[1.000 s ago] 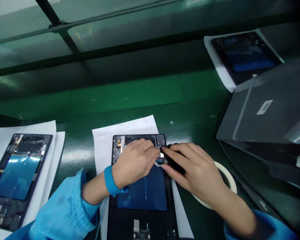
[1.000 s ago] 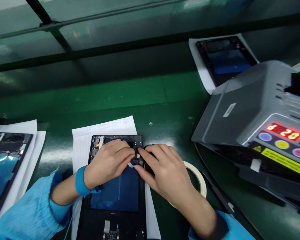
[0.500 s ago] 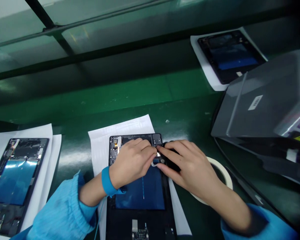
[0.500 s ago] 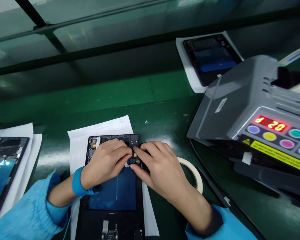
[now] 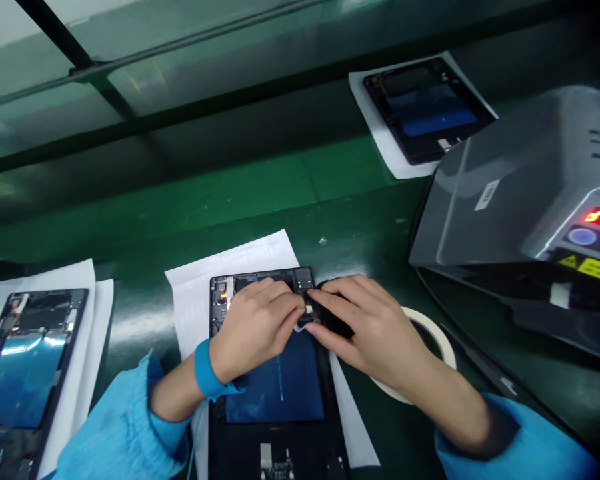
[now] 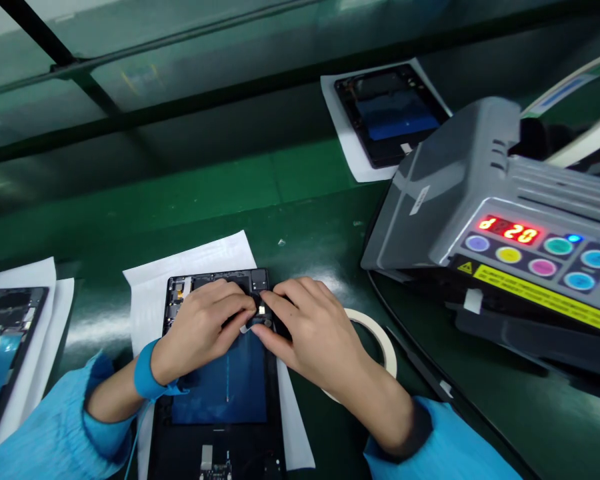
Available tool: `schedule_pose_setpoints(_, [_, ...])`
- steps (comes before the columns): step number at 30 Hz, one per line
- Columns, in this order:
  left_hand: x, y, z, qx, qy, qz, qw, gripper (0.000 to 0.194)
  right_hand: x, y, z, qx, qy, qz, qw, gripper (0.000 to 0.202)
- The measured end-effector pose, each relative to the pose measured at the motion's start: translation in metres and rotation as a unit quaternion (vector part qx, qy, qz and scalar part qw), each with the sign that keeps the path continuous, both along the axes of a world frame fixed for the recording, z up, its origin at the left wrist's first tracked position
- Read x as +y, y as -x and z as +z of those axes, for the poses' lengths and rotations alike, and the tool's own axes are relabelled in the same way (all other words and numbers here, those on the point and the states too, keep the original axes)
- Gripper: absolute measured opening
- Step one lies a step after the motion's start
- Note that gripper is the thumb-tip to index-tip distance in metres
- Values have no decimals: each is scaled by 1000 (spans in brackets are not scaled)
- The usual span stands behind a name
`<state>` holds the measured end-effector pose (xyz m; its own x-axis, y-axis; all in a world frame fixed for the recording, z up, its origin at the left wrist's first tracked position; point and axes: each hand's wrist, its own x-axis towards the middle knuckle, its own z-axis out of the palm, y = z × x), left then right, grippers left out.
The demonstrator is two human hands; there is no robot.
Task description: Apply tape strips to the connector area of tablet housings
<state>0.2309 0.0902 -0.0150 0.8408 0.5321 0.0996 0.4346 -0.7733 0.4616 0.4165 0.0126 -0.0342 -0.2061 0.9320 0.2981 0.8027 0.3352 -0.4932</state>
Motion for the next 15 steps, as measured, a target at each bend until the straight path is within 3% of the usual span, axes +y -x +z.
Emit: schedule_pose_setpoints(15, [-4,-2,-2,-3,-8,15,1000,19,1,1,-1,12,-3,2,1000,32])
